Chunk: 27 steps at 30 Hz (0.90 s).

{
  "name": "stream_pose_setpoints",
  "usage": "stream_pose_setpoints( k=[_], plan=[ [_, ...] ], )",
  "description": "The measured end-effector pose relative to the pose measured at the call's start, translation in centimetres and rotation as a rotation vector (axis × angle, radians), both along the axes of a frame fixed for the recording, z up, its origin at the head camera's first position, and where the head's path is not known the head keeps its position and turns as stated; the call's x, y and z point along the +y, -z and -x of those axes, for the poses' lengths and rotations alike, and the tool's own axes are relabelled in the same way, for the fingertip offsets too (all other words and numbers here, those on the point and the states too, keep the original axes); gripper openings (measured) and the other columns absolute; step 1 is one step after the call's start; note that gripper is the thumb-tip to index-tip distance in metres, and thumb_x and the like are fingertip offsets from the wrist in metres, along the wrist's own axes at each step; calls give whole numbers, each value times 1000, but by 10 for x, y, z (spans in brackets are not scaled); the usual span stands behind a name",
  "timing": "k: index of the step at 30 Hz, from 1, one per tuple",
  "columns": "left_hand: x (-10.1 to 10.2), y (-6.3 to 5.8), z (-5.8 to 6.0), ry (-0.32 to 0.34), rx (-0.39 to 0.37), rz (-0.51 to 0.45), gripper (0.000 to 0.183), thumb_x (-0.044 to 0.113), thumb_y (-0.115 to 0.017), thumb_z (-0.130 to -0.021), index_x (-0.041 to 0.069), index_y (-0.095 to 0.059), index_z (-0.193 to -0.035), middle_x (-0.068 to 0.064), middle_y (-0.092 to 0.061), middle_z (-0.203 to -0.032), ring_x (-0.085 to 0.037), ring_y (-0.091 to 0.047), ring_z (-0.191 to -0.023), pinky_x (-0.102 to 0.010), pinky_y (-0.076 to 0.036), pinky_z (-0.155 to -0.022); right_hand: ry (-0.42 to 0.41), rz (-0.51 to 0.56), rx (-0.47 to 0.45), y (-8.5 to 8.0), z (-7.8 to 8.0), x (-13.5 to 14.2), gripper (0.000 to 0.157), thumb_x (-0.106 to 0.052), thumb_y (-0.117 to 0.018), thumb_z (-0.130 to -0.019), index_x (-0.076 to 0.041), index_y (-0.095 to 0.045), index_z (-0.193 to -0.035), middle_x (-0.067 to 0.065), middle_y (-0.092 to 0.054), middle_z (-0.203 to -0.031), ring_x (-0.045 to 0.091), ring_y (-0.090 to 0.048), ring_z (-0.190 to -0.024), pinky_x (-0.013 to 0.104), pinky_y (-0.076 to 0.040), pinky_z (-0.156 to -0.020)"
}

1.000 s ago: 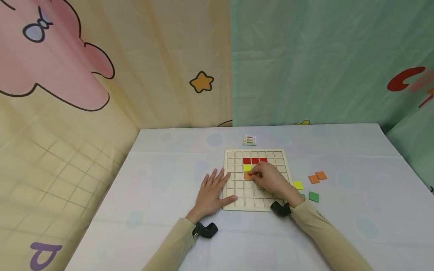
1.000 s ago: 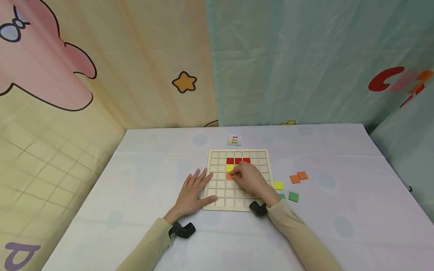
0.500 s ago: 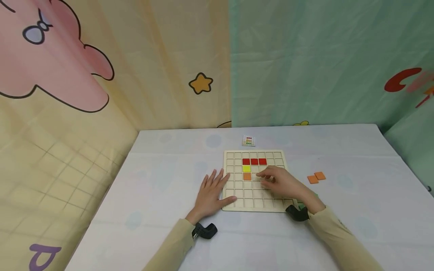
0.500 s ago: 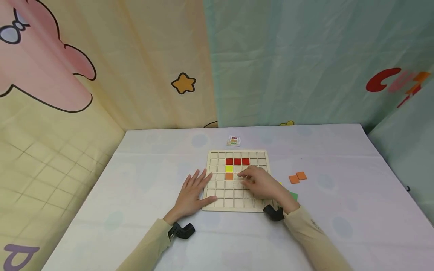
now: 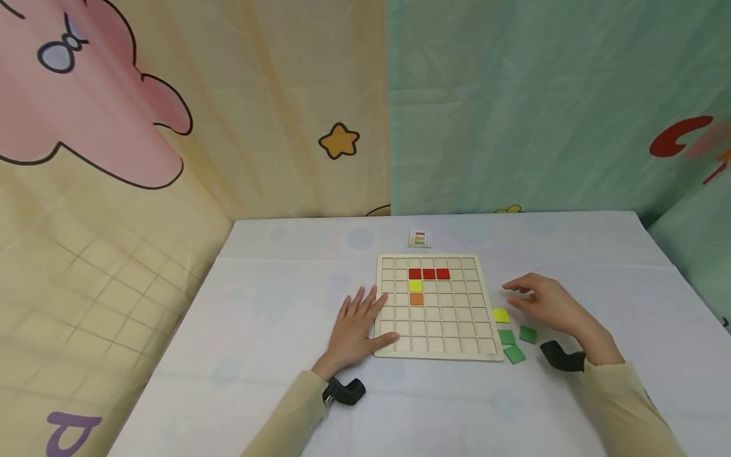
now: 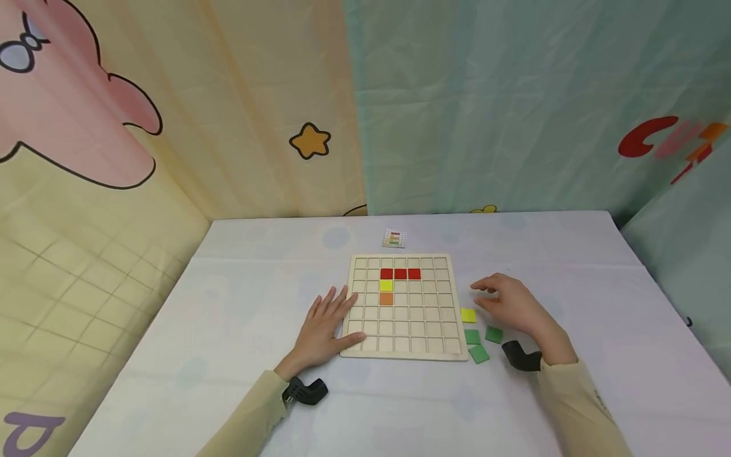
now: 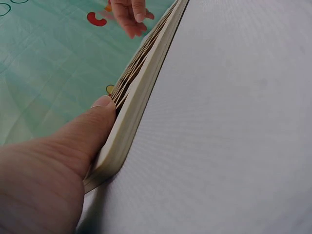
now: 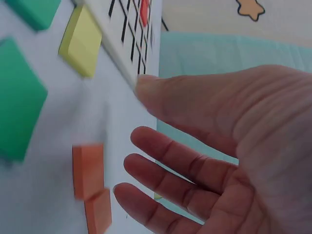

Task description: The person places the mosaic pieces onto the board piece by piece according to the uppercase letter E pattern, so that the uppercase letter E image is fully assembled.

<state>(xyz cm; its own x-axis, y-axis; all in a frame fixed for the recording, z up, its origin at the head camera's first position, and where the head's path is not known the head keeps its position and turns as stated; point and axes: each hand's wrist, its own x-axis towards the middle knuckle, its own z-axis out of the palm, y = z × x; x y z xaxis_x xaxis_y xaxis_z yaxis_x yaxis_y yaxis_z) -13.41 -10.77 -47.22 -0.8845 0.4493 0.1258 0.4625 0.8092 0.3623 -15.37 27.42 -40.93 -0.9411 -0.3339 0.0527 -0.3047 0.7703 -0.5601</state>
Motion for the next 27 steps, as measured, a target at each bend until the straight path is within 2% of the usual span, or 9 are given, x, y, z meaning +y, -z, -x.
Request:
stream_pose_setpoints(
  k=[5,13,20,27],
  plan=[
    [-1,-1,-1,-3,-4,-3,81,59,-52,-88,12,-28,-150,-8,-16,-156,-29,-5,-143,-47,-1,-113,23,-78,-42,2,2,15,28,-9,-72,-82,4,-67,-106,14,-59,-97,32,-56,-88,48,-47,-76],
    [2,0,-1,4,-2,-1,81,60,-51,-89,13,-28,-150,-8,-16,-156,-29,-5,-143,-47,-1,-113,33,-156,-88,3,3,37,25,-4,-74,-75,5,-68,-98,14,-57,-92,35,-50,-86,51,-44,-75],
    [2,0,2,-4,-3,4,82,60,-53,-88,15,-28,-151,-6,-15,-157,-27,-4,-143,-45,0,-113,27,-150,-83,7,4,42,24,-6,-75,-76,3,-70,-98,12,-55,-92,32,-49,-84,45,-44,-72],
    [0,2,2,-8,-4,19,82,62,-51,-88,15,-27,-151,-7,-15,-157,-27,-4,-143,-46,0,-113,76,-143,-85,12,4,38,28,-10,-78,-76,1,-72,-101,12,-52,-91,28,-48,-81,37,-41,-66]
  ],
)
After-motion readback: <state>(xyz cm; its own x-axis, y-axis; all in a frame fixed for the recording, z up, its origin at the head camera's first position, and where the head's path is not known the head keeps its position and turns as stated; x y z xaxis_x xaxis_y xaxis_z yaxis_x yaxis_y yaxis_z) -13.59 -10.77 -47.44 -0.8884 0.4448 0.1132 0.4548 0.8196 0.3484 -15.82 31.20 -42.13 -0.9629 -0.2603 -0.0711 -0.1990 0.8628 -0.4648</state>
